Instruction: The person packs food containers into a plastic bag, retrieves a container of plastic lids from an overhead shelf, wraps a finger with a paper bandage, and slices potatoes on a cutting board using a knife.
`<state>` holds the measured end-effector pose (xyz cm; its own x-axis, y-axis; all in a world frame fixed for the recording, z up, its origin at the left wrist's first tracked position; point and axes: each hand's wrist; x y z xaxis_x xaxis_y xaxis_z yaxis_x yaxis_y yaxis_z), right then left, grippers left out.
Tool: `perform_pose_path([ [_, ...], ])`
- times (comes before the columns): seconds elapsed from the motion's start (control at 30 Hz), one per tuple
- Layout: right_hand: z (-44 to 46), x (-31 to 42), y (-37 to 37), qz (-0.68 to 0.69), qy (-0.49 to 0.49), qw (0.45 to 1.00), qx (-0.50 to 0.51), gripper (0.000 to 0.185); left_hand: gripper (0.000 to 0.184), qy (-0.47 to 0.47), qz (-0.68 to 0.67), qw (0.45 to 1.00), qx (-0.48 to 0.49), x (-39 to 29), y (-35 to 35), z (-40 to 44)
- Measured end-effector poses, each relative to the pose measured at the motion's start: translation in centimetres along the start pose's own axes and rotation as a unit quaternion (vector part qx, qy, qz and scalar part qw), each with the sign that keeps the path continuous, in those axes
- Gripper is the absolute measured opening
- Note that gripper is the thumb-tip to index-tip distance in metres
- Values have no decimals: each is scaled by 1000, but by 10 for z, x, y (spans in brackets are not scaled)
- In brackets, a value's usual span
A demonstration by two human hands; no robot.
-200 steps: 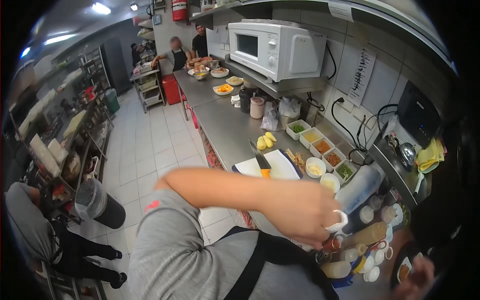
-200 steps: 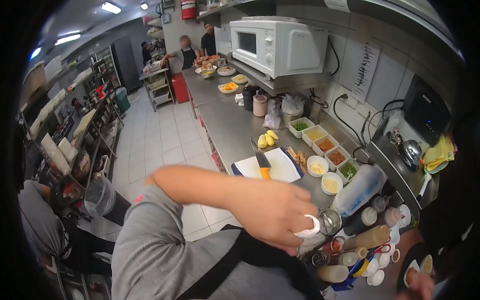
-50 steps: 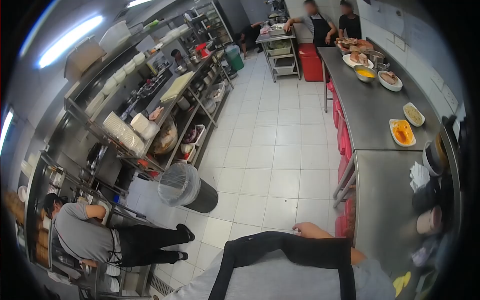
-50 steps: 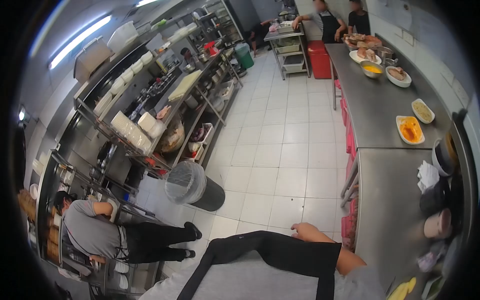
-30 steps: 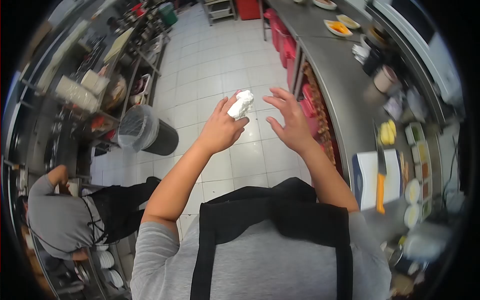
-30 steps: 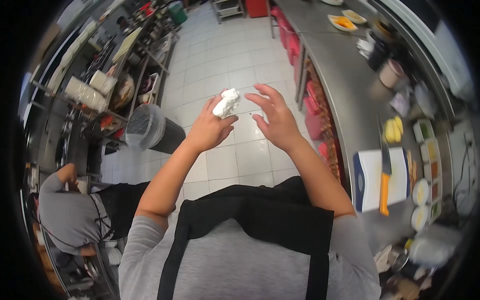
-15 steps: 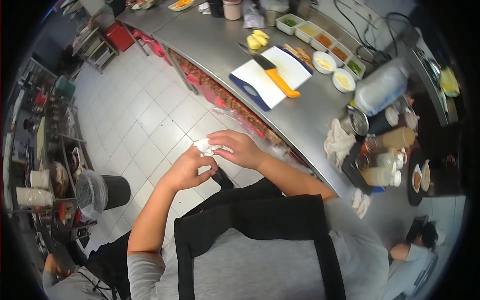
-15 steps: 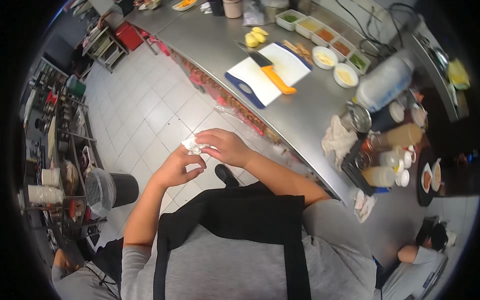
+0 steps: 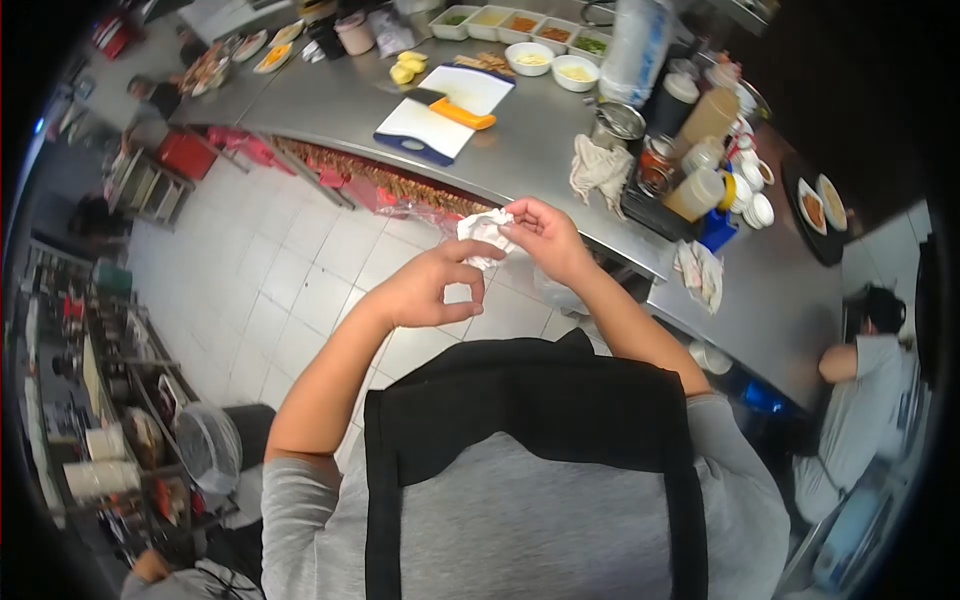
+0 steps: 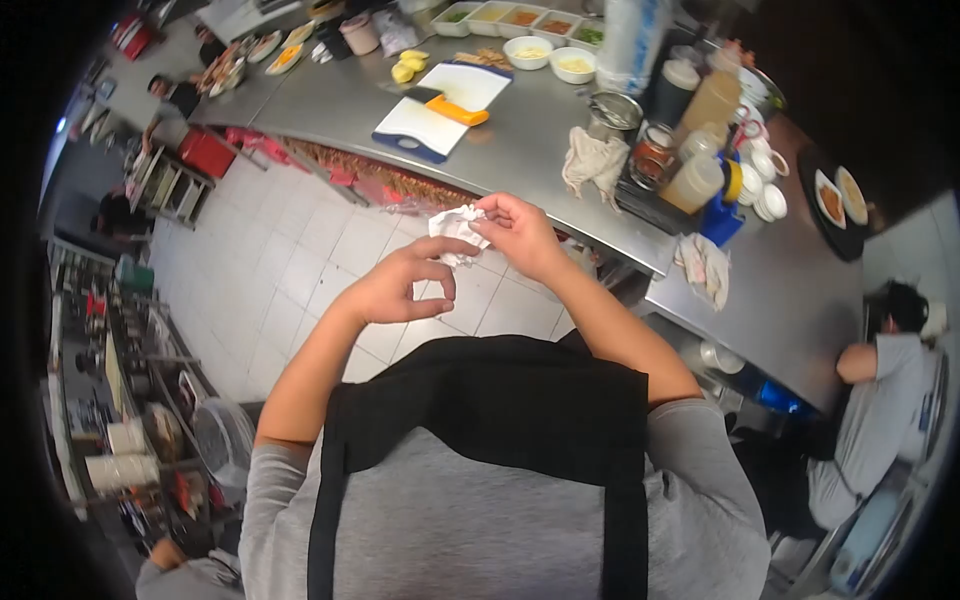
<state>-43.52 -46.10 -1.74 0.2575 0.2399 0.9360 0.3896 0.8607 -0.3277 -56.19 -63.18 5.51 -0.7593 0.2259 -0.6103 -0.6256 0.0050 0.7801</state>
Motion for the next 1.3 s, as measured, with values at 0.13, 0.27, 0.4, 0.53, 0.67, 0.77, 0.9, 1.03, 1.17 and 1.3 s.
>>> perform_pose_path([
  [0.13,-13,3,7,-75,-6,995,-64,20,18,-51,93,994,-14,-16,-12,-9],
  [0.27,-38,-8,22,-203,38,968,-143,23,42,-43,132,983,-124,-27,-31,-30],
  [0.4,-89,-17,3,-197,52,967,-152,15,69,35,59,979,-192,-26,-70,-38],
  [0.53,-150,-43,-28,-88,-74,983,-142,11,51,28,-47,986,-157,-22,-122,-51],
  [0.67,-199,-58,-42,-152,-108,976,-113,16,31,114,-267,951,-107,-11,-160,-75],
  [0.77,-206,-42,-46,-70,-134,984,-99,28,25,197,-394,888,-130,-6,-181,-80],
  [0.9,-198,-36,-48,-136,-24,988,-68,40,31,232,-414,846,-242,-23,-187,-66],
  [1.03,-179,-49,-17,76,-86,993,-34,30,37,287,-593,715,-235,-44,-175,-52],
  [1.17,-169,-48,21,175,-121,975,-61,29,37,313,-571,732,-199,-32,-191,-28],
  [1.3,-156,-14,109,17,-112,976,-189,32,24,142,178,959,-167,-45,-174,30],
])
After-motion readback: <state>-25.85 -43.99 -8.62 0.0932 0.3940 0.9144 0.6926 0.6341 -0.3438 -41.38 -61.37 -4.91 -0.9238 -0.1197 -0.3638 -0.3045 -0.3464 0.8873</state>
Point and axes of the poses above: each hand's wrist, its own z-axis towards the middle knuckle, its own y-axis out of the back of the hand, x = y × z, and after that the axes turned 9 degrees about z, right-handed
